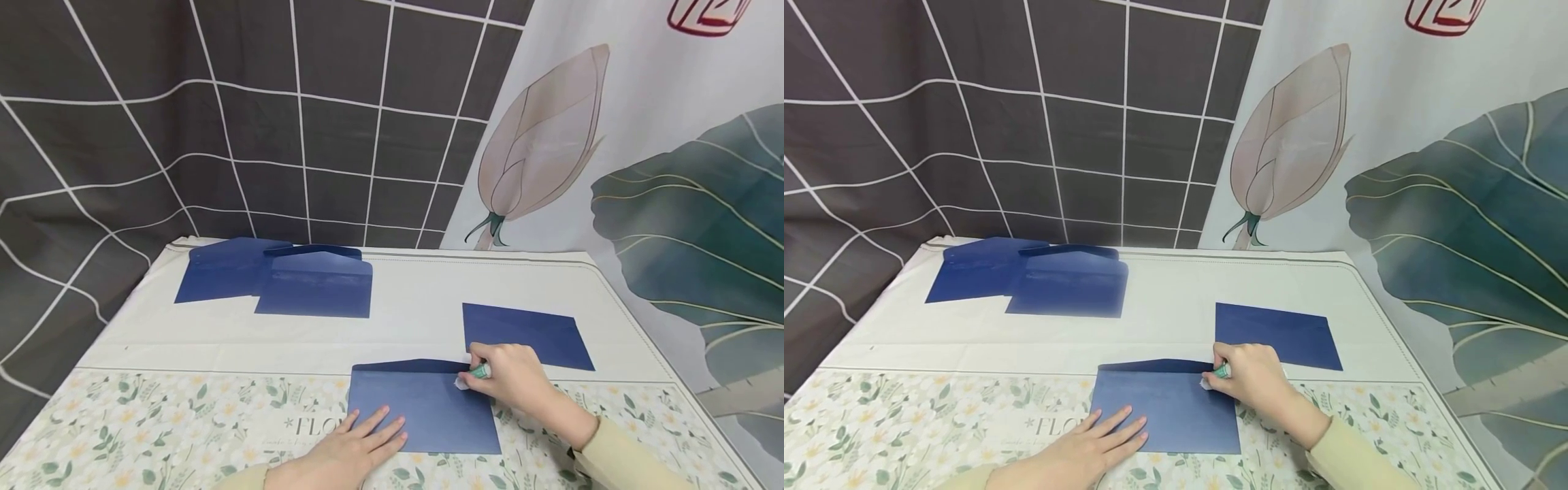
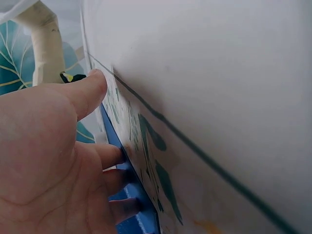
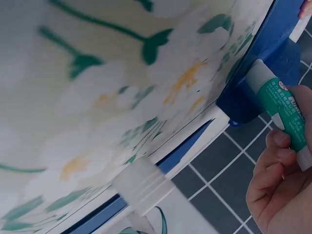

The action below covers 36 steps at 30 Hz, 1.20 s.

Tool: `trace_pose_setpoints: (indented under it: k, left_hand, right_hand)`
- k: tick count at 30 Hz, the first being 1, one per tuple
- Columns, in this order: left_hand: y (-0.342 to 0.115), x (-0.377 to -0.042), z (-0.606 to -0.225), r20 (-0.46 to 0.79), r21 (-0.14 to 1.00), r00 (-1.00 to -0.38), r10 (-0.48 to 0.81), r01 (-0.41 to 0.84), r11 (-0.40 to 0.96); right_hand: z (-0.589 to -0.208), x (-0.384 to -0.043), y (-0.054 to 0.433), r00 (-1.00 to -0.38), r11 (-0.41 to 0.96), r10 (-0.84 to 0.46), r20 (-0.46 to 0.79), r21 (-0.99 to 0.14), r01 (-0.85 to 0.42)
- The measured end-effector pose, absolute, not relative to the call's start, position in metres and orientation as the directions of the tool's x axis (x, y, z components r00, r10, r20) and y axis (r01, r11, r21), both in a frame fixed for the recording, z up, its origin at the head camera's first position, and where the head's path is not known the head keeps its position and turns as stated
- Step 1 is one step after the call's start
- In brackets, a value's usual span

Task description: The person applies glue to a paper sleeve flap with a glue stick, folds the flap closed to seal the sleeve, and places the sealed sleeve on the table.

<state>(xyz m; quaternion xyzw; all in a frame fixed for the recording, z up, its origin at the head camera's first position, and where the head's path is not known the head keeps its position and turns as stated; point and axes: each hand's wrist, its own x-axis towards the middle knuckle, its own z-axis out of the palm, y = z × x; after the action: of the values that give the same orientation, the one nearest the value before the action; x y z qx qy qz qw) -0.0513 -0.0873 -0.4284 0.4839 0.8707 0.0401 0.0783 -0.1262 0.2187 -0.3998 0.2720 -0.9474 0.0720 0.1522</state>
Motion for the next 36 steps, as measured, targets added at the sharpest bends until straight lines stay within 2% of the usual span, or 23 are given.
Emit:
trace_pose_setpoints:
  k: [4,8,14,21,23,29,36]
  left_hand:
    - [-0.088,-0.051,-0.43,-0.097,0.117,-0.524,0.846,0.838,0.532]
    - [-0.089,-0.051,-0.43,-0.09,0.096,-0.521,0.849,0.844,0.528]
    - [-0.088,-0.051,-0.43,-0.093,0.134,-0.515,0.852,0.842,0.523]
    - [-0.088,-0.051,-0.431,-0.099,0.146,-0.52,0.848,0.836,0.53]
    - [-0.088,-0.051,-0.432,-0.09,0.12,-0.521,0.849,0.84,0.529]
    - [-0.088,-0.051,-0.433,-0.081,0.053,-0.52,0.85,0.85,0.525]
    - [-0.087,-0.052,-0.431,-0.123,0.124,-0.525,0.842,0.834,0.538]
  right_hand:
    - [-0.4,-0.125,0.224,-0.805,0.847,-0.484,0.344,-0.045,-0.529]
    - [-0.399,-0.124,0.227,-0.83,0.863,-0.464,0.31,-0.055,-0.503]
    - [-0.397,-0.12,0.229,-0.856,0.884,-0.433,0.282,-0.051,-0.464]
    - [-0.392,-0.116,0.232,-0.835,0.861,-0.474,0.28,-0.051,-0.506]
    - [-0.387,-0.114,0.232,-0.844,0.85,-0.483,0.234,-0.106,-0.516]
    - [-0.37,-0.111,0.236,-0.868,0.786,-0.486,0.103,-0.381,-0.486]
    - [-0.36,-0.117,0.234,-0.897,0.769,-0.441,0.015,-0.509,-0.387]
